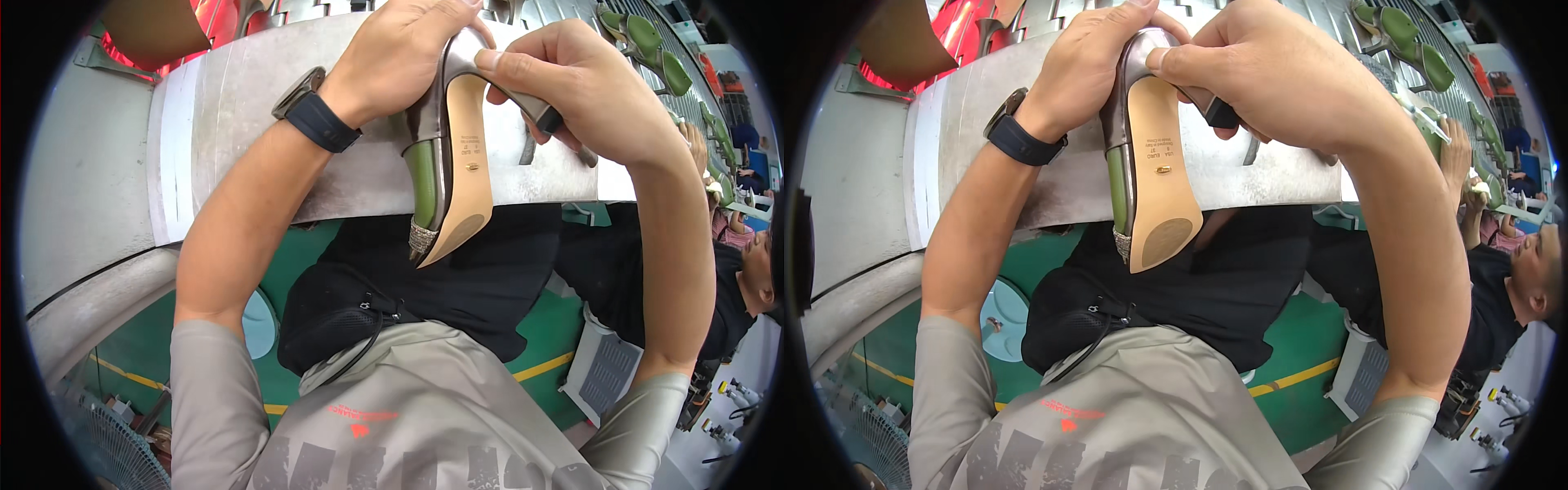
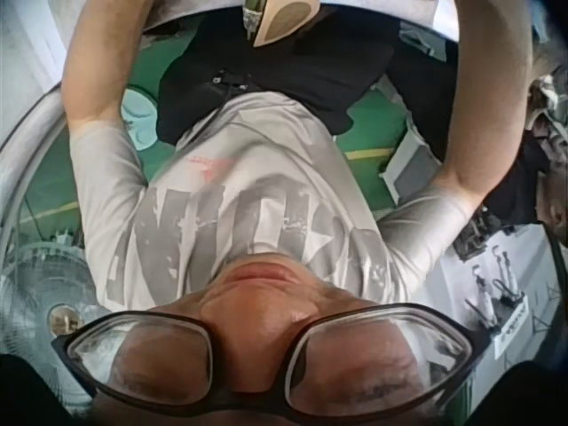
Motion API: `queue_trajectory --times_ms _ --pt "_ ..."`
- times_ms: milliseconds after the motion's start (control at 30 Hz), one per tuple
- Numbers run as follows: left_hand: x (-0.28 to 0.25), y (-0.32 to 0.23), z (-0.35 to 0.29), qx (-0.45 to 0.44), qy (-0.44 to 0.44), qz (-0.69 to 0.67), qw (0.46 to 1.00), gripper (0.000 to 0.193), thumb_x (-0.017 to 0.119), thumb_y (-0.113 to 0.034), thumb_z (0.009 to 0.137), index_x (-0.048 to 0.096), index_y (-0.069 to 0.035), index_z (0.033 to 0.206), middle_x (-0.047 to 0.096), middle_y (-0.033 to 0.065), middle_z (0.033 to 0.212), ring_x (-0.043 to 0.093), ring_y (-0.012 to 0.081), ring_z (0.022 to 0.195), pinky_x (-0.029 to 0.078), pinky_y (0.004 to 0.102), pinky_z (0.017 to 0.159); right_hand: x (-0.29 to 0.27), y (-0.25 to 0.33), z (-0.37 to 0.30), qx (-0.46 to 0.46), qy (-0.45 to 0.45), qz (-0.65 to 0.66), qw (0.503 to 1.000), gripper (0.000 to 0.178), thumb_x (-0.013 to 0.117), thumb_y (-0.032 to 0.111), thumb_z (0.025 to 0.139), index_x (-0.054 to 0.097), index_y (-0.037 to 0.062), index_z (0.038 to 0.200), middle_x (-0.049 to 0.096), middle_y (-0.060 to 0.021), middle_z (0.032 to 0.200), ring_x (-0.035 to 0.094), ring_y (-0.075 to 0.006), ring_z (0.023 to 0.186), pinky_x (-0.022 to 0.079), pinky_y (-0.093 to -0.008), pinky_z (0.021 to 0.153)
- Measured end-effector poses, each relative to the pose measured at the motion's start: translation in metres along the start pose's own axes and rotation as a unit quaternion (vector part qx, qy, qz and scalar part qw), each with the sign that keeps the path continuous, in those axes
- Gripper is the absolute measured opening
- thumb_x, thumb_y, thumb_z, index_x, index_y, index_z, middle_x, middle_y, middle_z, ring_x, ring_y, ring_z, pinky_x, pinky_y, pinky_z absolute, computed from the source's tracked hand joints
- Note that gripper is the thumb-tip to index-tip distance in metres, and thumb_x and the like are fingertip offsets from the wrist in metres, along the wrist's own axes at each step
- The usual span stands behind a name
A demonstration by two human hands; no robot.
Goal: The person assembles high-heeled shoes by hammering the edges of the upper material onto the heel structure, applying adhesive to a sole component, and pressing the sole onto the bottom of the shoe.
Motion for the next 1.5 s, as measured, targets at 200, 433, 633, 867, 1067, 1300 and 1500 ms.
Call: queue_trajectory --times_ms 200,433,633,867,1067,1300,1500 --pt "0.005 0.000 -0.003 -0.096 0.016 0.023 0.995 0.043 0.053 -0.031 0.109 0.071 0.003 0.089 0.067 0.0044 0.073 0.057 0.0104 0.067 0.048 0.0283 0.063 0.000 -0.011 -0.001 0.061 -0.045 0.033 0.997 0.047 0.070 0.047 0.094 0.070 0.0006 0.084 0.055 -0.0001 0.052 0.045 -0.0044 0.039 0.028 -0.0225 0.036" --pt "0.005 -0.001 -0.003 -0.068 0.038 -0.007 0.997 0.035 0.059 -0.026 0.104 0.072 0.003 0.091 0.069 0.0037 0.078 0.059 0.0085 0.075 0.049 0.0277 0.069 0.024 -0.061 -0.002 -0.014 -0.001 0.294 0.956 0.040 0.061 0.037 0.102 0.072 0.0011 0.090 0.069 -0.0050 0.075 0.061 -0.0104 0.059 0.046 -0.0247 0.053" --pt "0.002 -0.010 -0.005 -0.012 0.027 0.019 0.999 0.036 0.061 -0.026 0.103 0.073 0.006 0.091 0.069 0.0055 0.077 0.060 0.0099 0.073 0.050 0.0290 0.068 0.038 -0.041 -0.006 0.007 -0.050 0.141 0.989 0.040 0.077 0.040 0.095 0.075 0.0005 0.090 0.061 0.0000 0.065 0.054 -0.0070 0.058 0.042 -0.0246 0.053" --pt "0.002 -0.023 -0.004 0.027 0.015 0.068 0.997 0.037 0.061 -0.024 0.101 0.071 0.007 0.084 0.066 0.0111 0.067 0.059 0.0134 0.063 0.048 0.0339 0.060 0.038 -0.031 -0.004 -0.055 -0.133 0.144 0.979 0.035 0.080 0.031 0.093 0.073 0.0000 0.079 0.055 0.0029 0.058 0.045 -0.0041 0.054 0.035 -0.0253 0.047" --pt "0.006 -0.025 -0.004 0.054 0.007 0.106 0.993 0.038 0.060 -0.025 0.101 0.070 0.007 0.084 0.065 0.0165 0.067 0.059 0.0182 0.061 0.048 0.0351 0.061 0.035 -0.045 -0.007 -0.083 -0.189 0.113 0.972 0.042 0.082 0.028 0.092 0.061 0.0026 0.067 0.052 0.0053 0.056 0.041 -0.0031 0.052 0.030 -0.0253 0.046" --pt "0.002 -0.032 -0.007 0.052 0.011 0.039 0.998 0.038 0.060 -0.024 0.101 0.070 0.008 0.085 0.067 0.0197 0.069 0.063 0.0206 0.063 0.050 0.0360 0.063 0.038 -0.044 -0.009 -0.051 -0.135 0.181 0.973 0.044 0.083 0.031 0.091 0.058 0.0058 0.065 0.049 0.0059 0.055 0.038 -0.0028 0.052 0.028 -0.0244 0.047" --pt "0.006 -0.015 0.002 0.017 0.010 0.092 0.996 0.035 0.058 -0.023 0.101 0.069 0.007 0.085 0.067 0.0241 0.074 0.067 0.0296 0.065 0.050 0.0388 0.062 0.038 -0.043 -0.011 -0.064 -0.178 0.135 0.973 0.047 0.086 0.027 0.088 0.053 0.0069 0.063 0.050 0.0051 0.056 0.040 -0.0031 0.052 0.029 -0.0238 0.046"
Point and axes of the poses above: each hand's wrist, its own z-axis towards the middle knuckle, its own x-axis out of the palm, y = z × x, the point moved 10 cm from there along z, towards the middle knuckle
